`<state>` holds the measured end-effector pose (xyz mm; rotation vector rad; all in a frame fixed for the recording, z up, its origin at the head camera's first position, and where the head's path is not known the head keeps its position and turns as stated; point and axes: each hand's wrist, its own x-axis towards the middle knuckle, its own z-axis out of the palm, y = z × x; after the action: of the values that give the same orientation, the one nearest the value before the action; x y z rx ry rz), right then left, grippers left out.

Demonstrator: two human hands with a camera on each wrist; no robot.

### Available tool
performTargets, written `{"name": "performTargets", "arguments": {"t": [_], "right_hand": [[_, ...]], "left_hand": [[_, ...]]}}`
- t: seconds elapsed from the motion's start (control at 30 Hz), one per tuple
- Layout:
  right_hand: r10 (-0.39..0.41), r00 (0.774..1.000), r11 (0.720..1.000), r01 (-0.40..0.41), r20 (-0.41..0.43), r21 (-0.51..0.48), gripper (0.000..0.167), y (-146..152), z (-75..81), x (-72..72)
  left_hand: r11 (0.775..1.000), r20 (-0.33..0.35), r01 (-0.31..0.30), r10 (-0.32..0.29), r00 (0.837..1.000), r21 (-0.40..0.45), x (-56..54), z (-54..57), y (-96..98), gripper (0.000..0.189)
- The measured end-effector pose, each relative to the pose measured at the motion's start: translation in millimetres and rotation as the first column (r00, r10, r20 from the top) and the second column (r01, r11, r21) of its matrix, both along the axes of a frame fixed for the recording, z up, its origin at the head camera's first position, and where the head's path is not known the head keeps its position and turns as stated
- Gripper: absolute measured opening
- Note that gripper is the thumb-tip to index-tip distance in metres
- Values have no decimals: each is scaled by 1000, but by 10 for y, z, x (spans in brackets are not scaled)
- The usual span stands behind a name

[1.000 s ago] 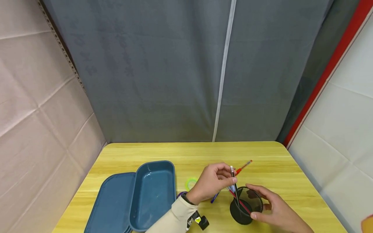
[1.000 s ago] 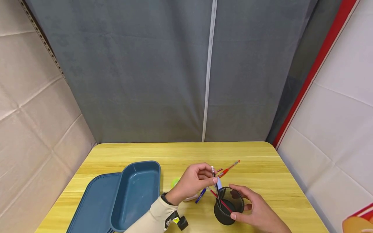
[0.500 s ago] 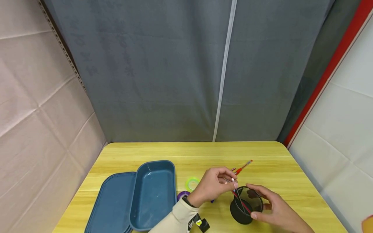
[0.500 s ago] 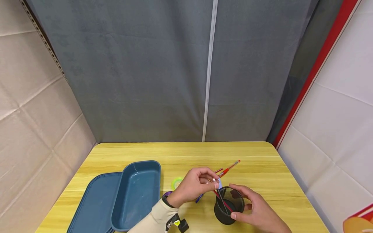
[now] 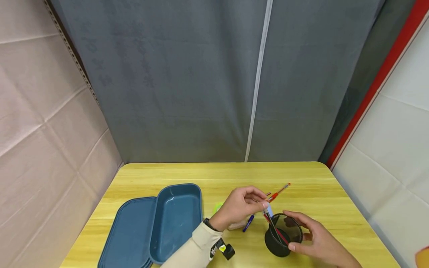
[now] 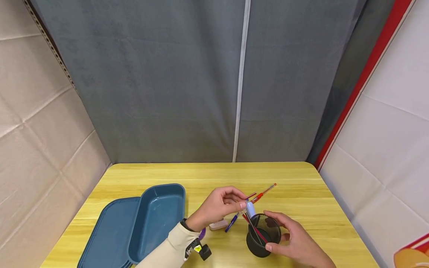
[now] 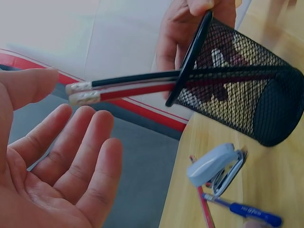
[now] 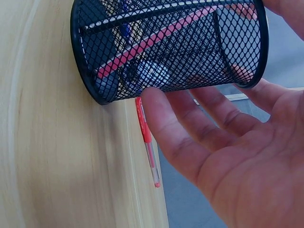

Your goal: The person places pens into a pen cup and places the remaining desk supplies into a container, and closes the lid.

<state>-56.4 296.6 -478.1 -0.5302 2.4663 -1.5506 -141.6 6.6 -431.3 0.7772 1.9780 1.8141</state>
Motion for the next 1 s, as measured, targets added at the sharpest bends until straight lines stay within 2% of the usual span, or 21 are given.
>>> {"name": "performTargets", "arguments": {"t": [0.33,0.43,0.53,0.67,0.87,1.0], "right_hand": [[-15,1000,999,15,-5,30,69,17,29,-2],[-19,1000,999,19,6,40,69,29,32,-4],[-25,1000,999,24,16,43,69,36,33,-4],[-29,999,999,28,20,42,69,31,33,-3],[-19,1000,999,19,16,30,68,22,12,-4],[-8,1000,1000,7,22,16,68,9,11,-8]], "left_hand": [[999,24,-22,23,999,-24,-116,62,-95,22],[999,37,3,-1,999,-43,-200,66,-109,22],[997,86,54,-50,995,-54,-315,58,-120,25],[989,176,121,-106,979,-81,-492,18,-141,31],[976,306,174,-128,943,-128,-726,-91,-189,36],[966,354,207,-142,924,-153,-834,-187,-234,38]]}}
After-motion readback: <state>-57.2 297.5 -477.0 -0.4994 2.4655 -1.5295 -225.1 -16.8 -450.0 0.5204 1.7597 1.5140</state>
